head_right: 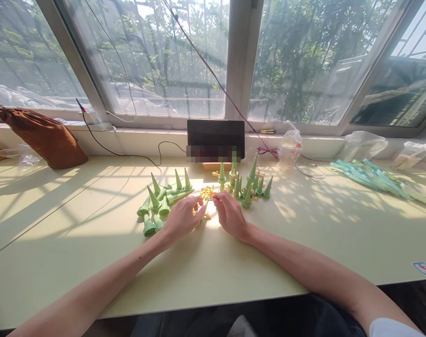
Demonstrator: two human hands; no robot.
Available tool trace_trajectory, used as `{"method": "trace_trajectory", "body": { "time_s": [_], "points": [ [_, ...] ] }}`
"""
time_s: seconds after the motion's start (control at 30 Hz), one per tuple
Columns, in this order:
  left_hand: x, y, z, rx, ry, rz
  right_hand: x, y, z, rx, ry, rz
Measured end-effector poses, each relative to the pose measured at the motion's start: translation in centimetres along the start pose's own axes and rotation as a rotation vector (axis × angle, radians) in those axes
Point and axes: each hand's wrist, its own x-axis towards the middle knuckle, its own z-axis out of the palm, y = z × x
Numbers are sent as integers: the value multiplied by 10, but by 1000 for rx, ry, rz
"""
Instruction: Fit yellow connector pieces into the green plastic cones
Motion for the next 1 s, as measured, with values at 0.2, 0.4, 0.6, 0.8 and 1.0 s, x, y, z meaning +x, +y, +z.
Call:
{"method": "trace_trajectory", "body": {
  "time_s": [0.2,0.4,0.6,0.8,1.0],
  "points": [
    [-1,1,1,56,-100,-22,0,-1,1,4,-13,10],
    [-3,2,2,50,-129,-24,-2,1,2,-33,-24,10],
    [-4,0,3,-3,-130,-43,0,-1,1,-56,-46,15],
    [-5,-1,5,-42,-96,-56,2,-4,0,-66,-56,13],
    [0,3,-3,-216,46,-134,3,-6,1,-51,-28,21]
  ]
}}
